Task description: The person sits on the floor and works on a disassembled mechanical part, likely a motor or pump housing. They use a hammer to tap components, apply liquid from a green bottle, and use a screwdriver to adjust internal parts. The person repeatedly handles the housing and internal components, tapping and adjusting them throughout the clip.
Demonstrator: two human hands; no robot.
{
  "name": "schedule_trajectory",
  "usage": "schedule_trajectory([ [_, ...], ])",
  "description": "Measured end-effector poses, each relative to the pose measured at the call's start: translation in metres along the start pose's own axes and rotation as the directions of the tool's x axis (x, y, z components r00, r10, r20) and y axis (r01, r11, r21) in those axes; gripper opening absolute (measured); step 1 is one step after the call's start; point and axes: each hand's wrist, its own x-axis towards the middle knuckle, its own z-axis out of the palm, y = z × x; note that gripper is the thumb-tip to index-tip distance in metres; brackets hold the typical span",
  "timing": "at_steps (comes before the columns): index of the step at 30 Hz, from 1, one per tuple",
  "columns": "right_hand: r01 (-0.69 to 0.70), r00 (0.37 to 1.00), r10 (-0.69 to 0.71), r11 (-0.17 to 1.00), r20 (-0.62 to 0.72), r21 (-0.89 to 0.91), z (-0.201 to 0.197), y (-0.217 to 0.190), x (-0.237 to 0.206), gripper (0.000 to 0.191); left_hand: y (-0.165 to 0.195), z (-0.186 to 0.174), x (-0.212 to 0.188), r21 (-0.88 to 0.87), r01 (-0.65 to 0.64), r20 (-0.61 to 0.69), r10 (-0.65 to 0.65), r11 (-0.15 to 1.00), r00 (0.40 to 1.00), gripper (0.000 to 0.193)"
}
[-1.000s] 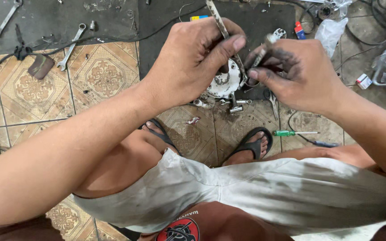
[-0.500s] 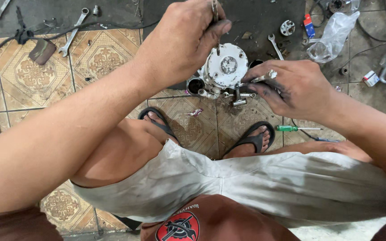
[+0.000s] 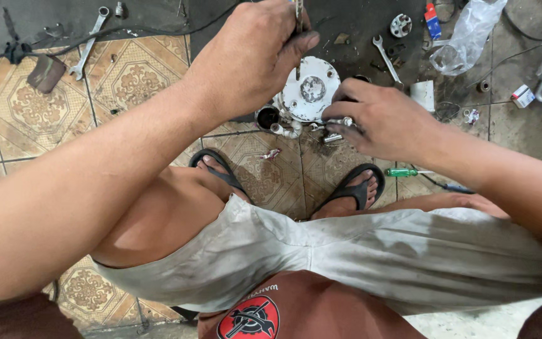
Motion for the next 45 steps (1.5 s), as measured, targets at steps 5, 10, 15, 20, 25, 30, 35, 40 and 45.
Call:
schedule_trajectory([
  [5, 0.007, 1.0, -0.007, 1.0, -0.024, 0.005, 0.005, 0.0, 0.005, 0.029, 0.002, -0.002, 0.001, 0.008, 0.023, 0.026, -0.023, 1.0, 0.999, 0.017],
  [10, -0.012, 0.999, 0.013, 1.0, 0.032, -0.019, 0.003, 0.0, 0.001, 0.031, 0.001, -0.005, -0.004, 0.001, 0.018, 0.025, -0.018, 1.0, 1.0, 0.017],
  [15, 0.046, 0.999, -0.045, 0.998, 0.009, -0.046, 0.005, 0.001, -0.002, 0.031, -0.001, -0.004, -0.005, 0.008, 0.0, 0.026, 0.0, 1.0, 1.0, 0.013],
  [20, 0.078, 0.997, -0.079, 0.995, -0.012, -0.058, 0.007, 0.003, -0.003, 0.031, -0.001, -0.004, -0.006, 0.049, -0.011, 0.044, 0.009, 0.999, 0.999, 0.013],
  [25, 0.097, 0.995, -0.099, 0.994, -0.034, -0.058, 0.008, 0.003, -0.003, 0.029, 0.0, -0.004, -0.006, 0.013, 0.011, 0.038, -0.011, 1.0, 0.999, 0.012],
  [30, 0.102, 0.994, -0.104, 0.986, -0.016, -0.131, 0.011, 0.003, -0.002, 0.027, 0.0, -0.005, -0.006, 0.014, -0.021, 0.024, 0.021, 1.0, 0.999, 0.014],
  [35, 0.185, 0.979, -0.203, 0.899, -0.002, -0.396, 0.011, -0.001, 0.001, 0.018, 0.001, -0.004, -0.005, -0.005, 0.023, 0.038, -0.023, 1.0, 0.999, 0.018],
  [40, 0.176, 0.984, -0.154, 0.718, 0.093, -0.673, 0.01, -0.009, 0.01, 0.015, 0.002, -0.003, -0.003, 0.017, 0.016, 0.03, -0.017, 1.0, 0.999, 0.018],
  [45, 0.165, 0.967, -0.253, 0.707, -0.028, -0.688, 0.006, -0.014, 0.012, 0.024, 0.001, -0.003, -0.003, 0.014, 0.019, 0.042, -0.02, 1.0, 0.999, 0.018],
])
